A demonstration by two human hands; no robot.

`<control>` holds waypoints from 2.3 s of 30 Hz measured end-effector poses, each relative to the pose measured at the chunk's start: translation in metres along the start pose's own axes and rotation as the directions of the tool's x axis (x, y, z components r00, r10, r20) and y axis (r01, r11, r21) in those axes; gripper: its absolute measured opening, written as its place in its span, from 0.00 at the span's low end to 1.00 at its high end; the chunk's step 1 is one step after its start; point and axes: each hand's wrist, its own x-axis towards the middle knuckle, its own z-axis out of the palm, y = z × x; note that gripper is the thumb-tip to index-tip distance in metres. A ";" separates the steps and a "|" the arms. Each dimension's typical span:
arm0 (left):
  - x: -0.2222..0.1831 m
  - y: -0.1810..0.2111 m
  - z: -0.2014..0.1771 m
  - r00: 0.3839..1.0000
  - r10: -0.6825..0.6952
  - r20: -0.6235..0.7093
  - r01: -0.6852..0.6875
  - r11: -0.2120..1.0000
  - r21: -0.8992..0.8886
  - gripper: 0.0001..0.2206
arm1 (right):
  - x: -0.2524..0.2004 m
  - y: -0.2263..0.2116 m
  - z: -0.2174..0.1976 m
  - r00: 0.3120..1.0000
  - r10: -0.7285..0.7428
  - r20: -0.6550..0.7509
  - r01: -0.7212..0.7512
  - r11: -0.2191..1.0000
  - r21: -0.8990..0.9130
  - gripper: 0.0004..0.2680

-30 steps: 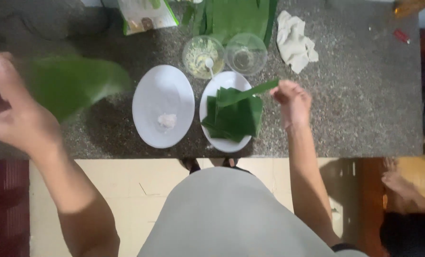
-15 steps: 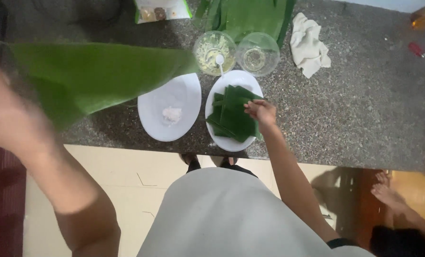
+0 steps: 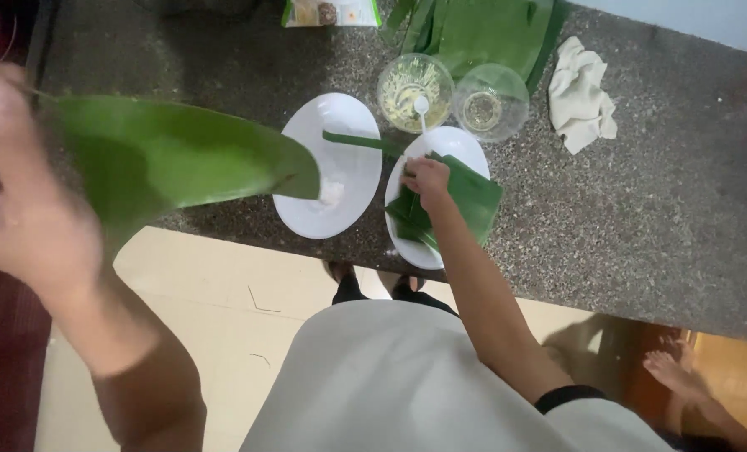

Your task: Tearing banana leaves into smaller pieces, folding them, and wiping them clean.

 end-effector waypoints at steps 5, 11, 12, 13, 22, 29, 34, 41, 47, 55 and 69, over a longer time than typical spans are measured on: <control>0.002 0.022 0.007 0.974 -0.075 0.214 0.083 0.996 -0.029 0.11 | -0.033 0.009 0.003 0.585 -0.791 0.178 0.810 0.578 -0.095 0.07; 0.015 0.017 0.048 0.882 0.129 0.454 -0.020 0.971 -0.238 0.08 | -0.231 -0.122 0.046 -0.035 -0.703 0.710 0.996 0.031 0.080 0.19; 0.016 0.025 0.056 0.883 0.129 0.451 -0.021 0.971 -0.236 0.08 | -0.240 -0.129 0.045 -0.038 -0.702 0.711 0.996 0.030 0.082 0.19; 0.018 0.033 0.063 0.868 0.108 0.485 0.032 0.962 -0.272 0.10 | -0.249 -0.136 0.044 -0.059 -0.642 0.765 0.998 -0.015 0.064 0.19; 0.027 0.065 0.095 0.831 0.076 0.551 0.189 0.893 -0.408 0.13 | -0.247 -0.162 0.003 -0.069 -0.709 0.702 0.995 0.005 0.102 0.04; 0.024 0.066 0.112 0.760 0.214 0.614 0.113 0.886 -0.450 0.07 | -0.250 -0.180 -0.041 0.130 -0.782 0.610 0.972 0.222 0.077 0.04; 0.028 0.068 0.126 0.720 0.204 0.663 0.122 0.903 -0.411 0.08 | -0.264 -0.186 -0.052 0.203 -0.790 0.578 0.954 0.293 0.064 0.02; 0.031 0.076 0.135 0.750 0.164 0.641 0.170 0.888 -0.426 0.05 | -0.262 -0.191 -0.072 0.231 -0.781 0.580 0.957 0.290 0.010 0.03; 0.031 0.078 0.138 0.622 -0.049 0.781 0.636 0.614 -0.468 0.06 | -0.257 -0.201 -0.084 0.117 -0.628 0.769 0.827 0.491 0.275 0.04; -0.017 0.080 0.189 0.783 0.259 0.565 0.247 0.704 -0.666 0.16 | -0.216 -0.200 -0.081 -0.018 -0.730 0.683 0.318 0.644 0.696 0.07; 0.004 0.091 0.180 0.710 0.265 0.652 0.110 0.874 -0.474 0.06 | -0.264 -0.191 -0.100 0.063 -0.711 0.700 0.715 0.522 0.465 0.18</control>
